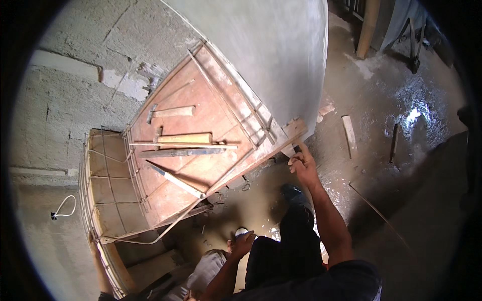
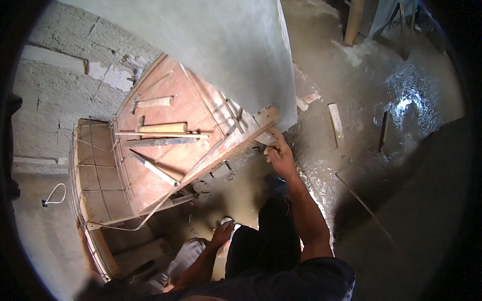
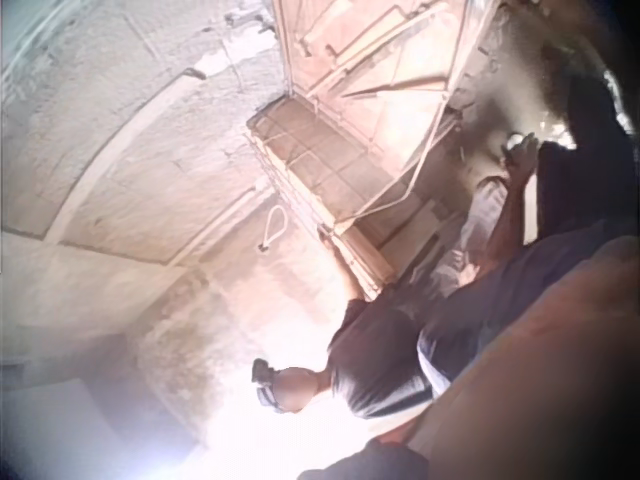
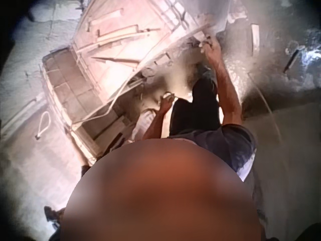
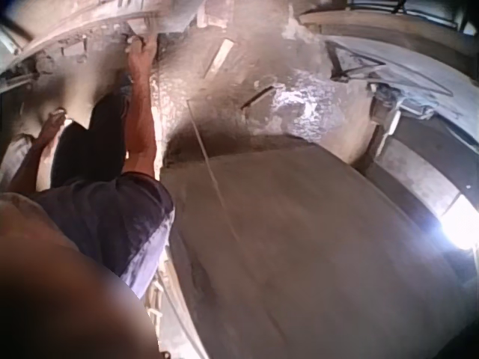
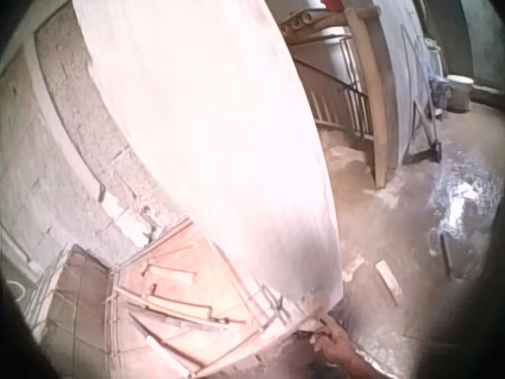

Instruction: The person kneels and aligns a wooden formwork panel against a curved wall, then uses a hammer and pliers to secure it. A second person assists by holding and adjusting the adjacent panel.

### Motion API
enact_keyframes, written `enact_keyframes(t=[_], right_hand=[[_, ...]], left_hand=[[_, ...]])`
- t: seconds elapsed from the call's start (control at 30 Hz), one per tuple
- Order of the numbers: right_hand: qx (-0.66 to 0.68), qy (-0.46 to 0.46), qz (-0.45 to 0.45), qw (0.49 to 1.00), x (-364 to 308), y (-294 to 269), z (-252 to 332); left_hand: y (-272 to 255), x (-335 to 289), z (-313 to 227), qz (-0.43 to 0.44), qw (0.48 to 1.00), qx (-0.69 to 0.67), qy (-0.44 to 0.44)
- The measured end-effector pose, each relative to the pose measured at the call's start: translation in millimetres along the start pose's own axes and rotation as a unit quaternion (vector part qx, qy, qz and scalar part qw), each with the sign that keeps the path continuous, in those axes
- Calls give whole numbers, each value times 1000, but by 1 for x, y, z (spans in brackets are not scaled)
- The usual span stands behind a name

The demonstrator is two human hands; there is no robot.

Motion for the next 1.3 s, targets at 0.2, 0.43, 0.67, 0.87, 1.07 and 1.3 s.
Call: enact_keyframes(t=[0.2,0.43,0.67,0.87,1.07,1.3], right_hand=[[-82,-31,108,990,30,-18,-44],[-165,-63,124,976,47,-109,-163],[-339,192,-49,920,79,-223,-392],[-205,317,-64,924,73,-251,-387],[-151,142,-115,972,55,-220,-279],[-362,-377,-172,835,46,-119,1]], left_hand=[[19,112,117,-95,990,-102,-26],[-3,197,178,-227,929,254,146],[-48,169,105,-325,930,-164,43],[-126,69,-32,-480,842,-129,209],[-205,-79,-135,-740,500,69,444],[-276,-85,-129,-829,500,134,212]])
Point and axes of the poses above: each hand's wrist, its own x-axis towards the middle knuckle, its own y-axis out of the palm, z = x × y, the point moved 5 cm from there along x, towards the middle knuckle, and after that the axes turned 11 degrees about x, right-handed, at the moved point
